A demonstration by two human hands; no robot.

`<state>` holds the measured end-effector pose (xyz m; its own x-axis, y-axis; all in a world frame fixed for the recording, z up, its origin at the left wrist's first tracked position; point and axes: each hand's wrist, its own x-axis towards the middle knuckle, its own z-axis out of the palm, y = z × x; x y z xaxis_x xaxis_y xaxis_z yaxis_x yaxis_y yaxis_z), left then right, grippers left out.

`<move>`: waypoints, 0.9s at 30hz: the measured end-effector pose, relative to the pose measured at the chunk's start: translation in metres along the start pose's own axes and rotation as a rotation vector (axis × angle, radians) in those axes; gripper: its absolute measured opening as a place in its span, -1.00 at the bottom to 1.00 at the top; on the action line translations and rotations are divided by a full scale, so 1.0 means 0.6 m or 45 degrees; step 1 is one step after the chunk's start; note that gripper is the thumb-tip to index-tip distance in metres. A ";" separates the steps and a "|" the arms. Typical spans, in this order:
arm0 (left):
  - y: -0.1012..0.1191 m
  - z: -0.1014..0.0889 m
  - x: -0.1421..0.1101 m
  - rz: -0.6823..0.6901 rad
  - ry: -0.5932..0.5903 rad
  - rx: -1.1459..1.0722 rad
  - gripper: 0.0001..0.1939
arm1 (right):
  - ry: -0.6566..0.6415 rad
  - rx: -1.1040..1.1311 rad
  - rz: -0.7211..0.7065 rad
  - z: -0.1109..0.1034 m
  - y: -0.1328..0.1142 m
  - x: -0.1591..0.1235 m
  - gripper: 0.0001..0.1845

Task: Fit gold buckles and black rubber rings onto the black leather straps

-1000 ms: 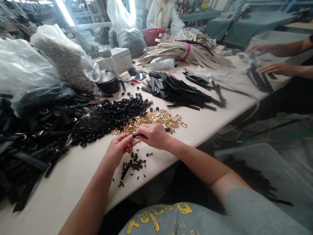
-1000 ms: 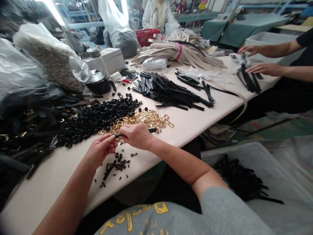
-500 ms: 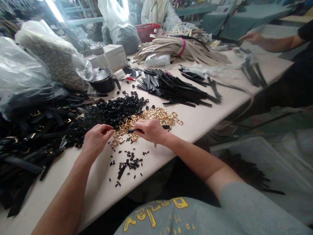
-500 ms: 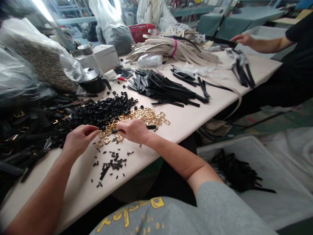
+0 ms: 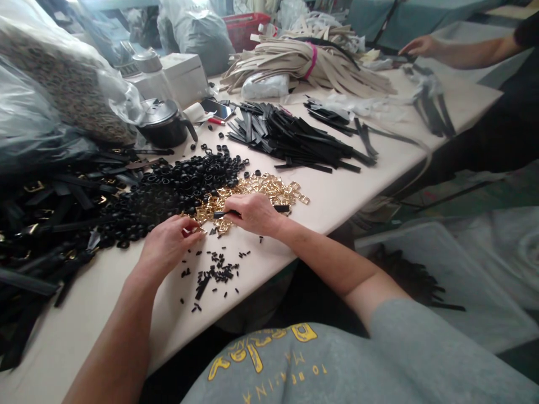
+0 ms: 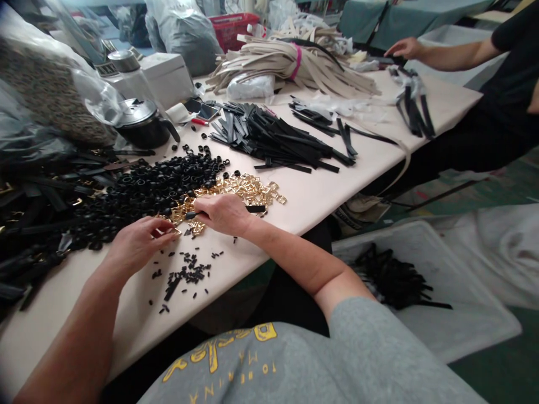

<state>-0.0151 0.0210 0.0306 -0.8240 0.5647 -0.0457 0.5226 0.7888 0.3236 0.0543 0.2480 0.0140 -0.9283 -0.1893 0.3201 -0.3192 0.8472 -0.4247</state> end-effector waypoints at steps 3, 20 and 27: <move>0.005 0.007 0.008 0.017 0.012 -0.008 -0.79 | 0.004 -0.004 0.003 0.001 0.000 0.000 -0.81; 0.000 0.023 -0.004 -0.150 0.042 -0.479 -0.74 | -0.056 -0.033 0.024 -0.006 -0.007 0.002 -0.82; 0.004 0.021 -0.007 -0.324 0.120 -1.030 -0.63 | -0.006 -0.014 0.003 0.003 0.000 0.002 -0.82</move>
<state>-0.0079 0.0236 0.0194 -0.9287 0.3430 -0.1409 0.0319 0.4523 0.8913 0.0530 0.2469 0.0131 -0.9300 -0.1892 0.3151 -0.3146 0.8532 -0.4161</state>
